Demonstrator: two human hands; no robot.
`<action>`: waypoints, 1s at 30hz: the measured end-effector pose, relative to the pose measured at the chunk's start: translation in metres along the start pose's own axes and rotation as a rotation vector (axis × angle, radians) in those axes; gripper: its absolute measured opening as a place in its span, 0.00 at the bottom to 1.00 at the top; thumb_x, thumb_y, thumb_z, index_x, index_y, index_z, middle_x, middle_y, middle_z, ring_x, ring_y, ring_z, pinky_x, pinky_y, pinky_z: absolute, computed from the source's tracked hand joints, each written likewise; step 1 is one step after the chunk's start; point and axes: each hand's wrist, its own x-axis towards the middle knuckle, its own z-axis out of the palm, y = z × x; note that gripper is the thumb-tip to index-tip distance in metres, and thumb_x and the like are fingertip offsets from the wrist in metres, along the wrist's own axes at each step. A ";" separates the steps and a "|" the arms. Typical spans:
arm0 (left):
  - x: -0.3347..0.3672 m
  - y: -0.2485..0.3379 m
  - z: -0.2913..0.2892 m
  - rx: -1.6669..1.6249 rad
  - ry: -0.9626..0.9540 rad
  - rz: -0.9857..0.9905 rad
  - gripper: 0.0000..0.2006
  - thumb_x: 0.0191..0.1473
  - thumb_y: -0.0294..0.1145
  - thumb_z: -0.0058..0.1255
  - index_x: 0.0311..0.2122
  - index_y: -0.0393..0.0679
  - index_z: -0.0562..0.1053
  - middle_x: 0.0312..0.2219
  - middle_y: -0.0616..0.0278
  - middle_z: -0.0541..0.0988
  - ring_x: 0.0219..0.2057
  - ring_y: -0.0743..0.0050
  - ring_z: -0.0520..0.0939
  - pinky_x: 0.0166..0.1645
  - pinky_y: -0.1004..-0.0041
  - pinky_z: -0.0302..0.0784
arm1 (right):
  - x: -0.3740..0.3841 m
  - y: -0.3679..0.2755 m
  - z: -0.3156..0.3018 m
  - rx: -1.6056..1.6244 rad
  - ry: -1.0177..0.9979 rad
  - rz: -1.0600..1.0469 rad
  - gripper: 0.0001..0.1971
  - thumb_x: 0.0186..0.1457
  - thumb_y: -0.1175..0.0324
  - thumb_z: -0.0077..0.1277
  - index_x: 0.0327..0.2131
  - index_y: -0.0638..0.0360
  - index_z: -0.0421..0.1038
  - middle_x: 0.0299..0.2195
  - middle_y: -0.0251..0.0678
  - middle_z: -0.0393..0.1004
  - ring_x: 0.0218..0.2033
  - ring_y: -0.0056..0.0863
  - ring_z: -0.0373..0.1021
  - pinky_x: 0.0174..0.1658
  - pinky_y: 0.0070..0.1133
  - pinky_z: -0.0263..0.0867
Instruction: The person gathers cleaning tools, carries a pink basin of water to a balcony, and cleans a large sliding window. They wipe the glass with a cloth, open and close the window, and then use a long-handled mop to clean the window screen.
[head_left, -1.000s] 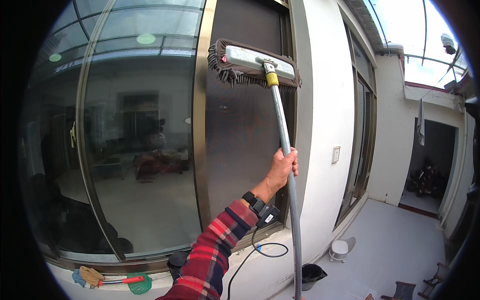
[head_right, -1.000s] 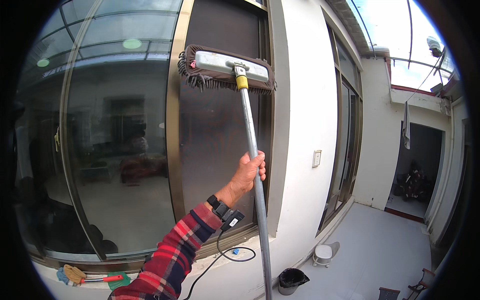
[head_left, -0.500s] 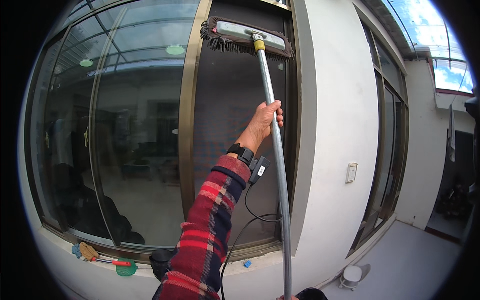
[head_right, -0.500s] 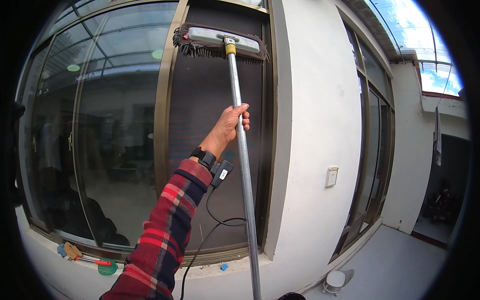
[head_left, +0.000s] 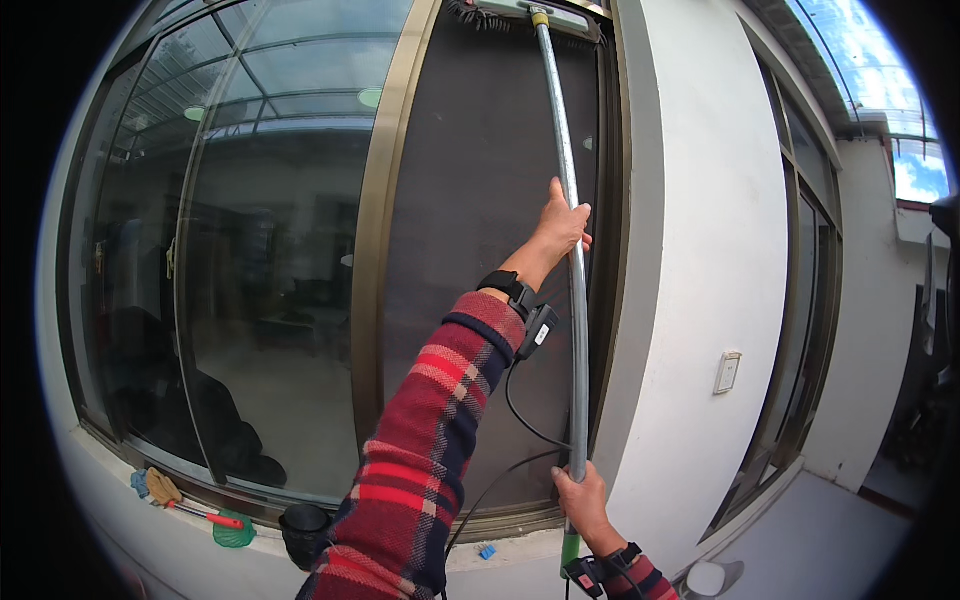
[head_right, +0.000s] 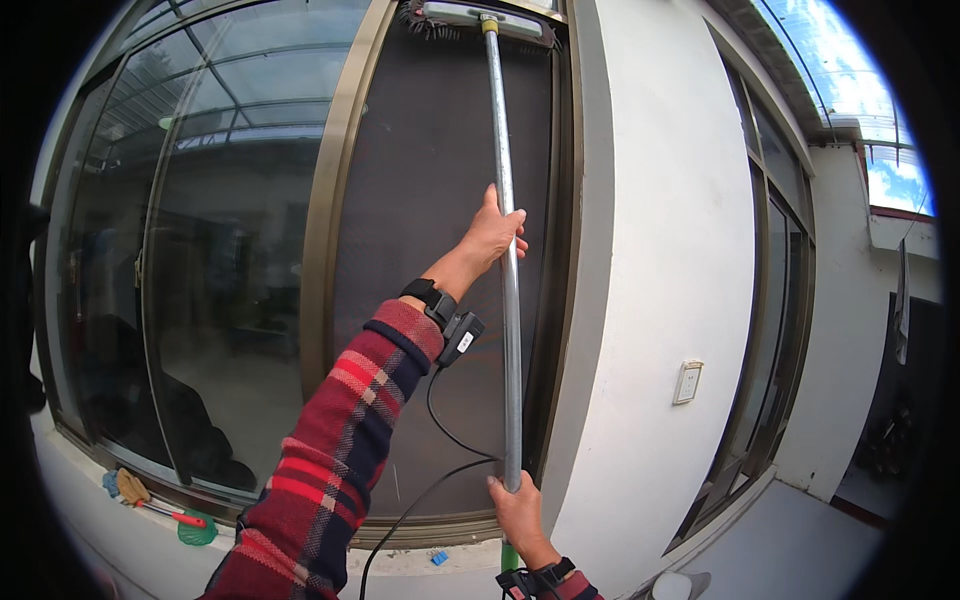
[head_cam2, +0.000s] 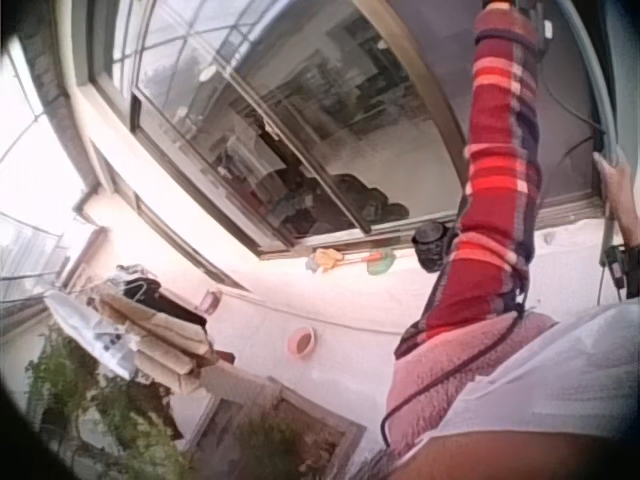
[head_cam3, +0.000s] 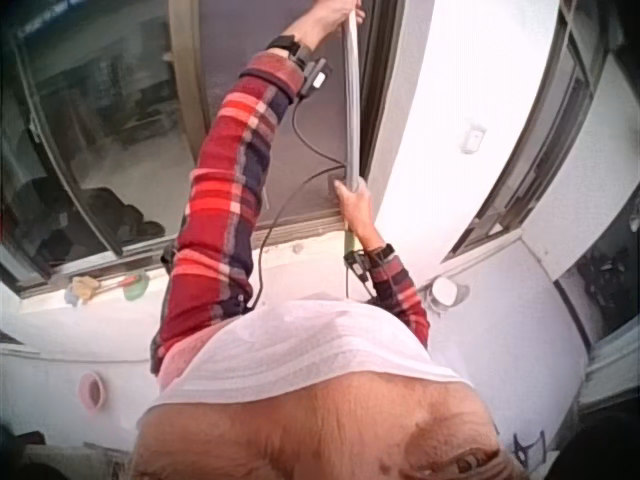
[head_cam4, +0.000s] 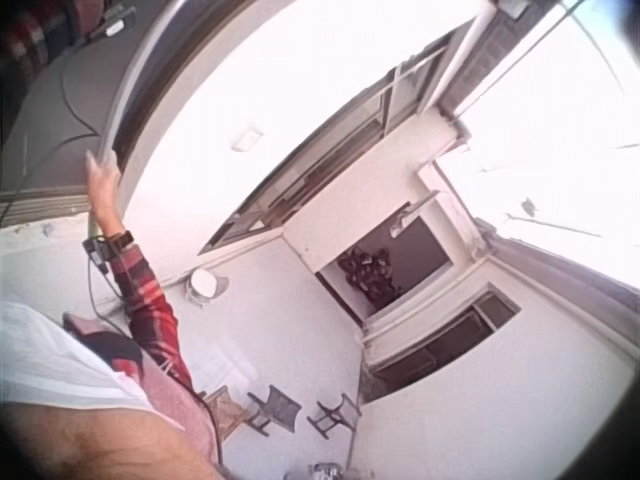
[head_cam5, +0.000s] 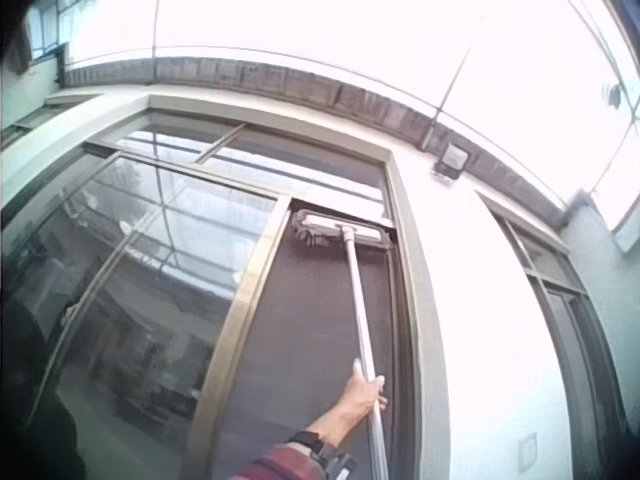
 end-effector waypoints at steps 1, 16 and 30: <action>0.005 0.000 0.001 0.026 0.026 0.003 0.36 0.51 0.28 0.41 0.61 0.45 0.38 0.27 0.55 0.69 0.16 0.70 0.74 0.17 0.72 0.76 | 0.006 -0.003 0.004 0.023 -0.002 -0.004 0.10 0.50 0.68 0.53 0.27 0.60 0.62 0.14 0.27 0.61 0.10 0.16 0.58 0.12 0.17 0.55; -0.002 0.027 0.020 0.310 0.190 -0.028 0.30 0.51 0.28 0.37 0.58 0.36 0.44 0.27 0.52 0.69 0.14 0.72 0.72 0.13 0.73 0.71 | -0.034 -0.074 -0.033 0.201 -0.346 0.254 0.14 0.53 0.64 0.52 0.30 0.62 0.59 0.14 0.29 0.61 0.10 0.18 0.59 0.13 0.17 0.56; 0.016 0.056 0.023 0.323 0.190 -0.050 0.25 0.49 0.24 0.35 0.53 0.33 0.48 0.32 0.44 0.69 0.13 0.68 0.73 0.12 0.70 0.72 | -0.030 -0.104 -0.058 0.356 -0.504 0.180 0.15 0.56 0.63 0.48 0.38 0.65 0.59 0.17 0.31 0.62 0.12 0.16 0.60 0.16 0.17 0.57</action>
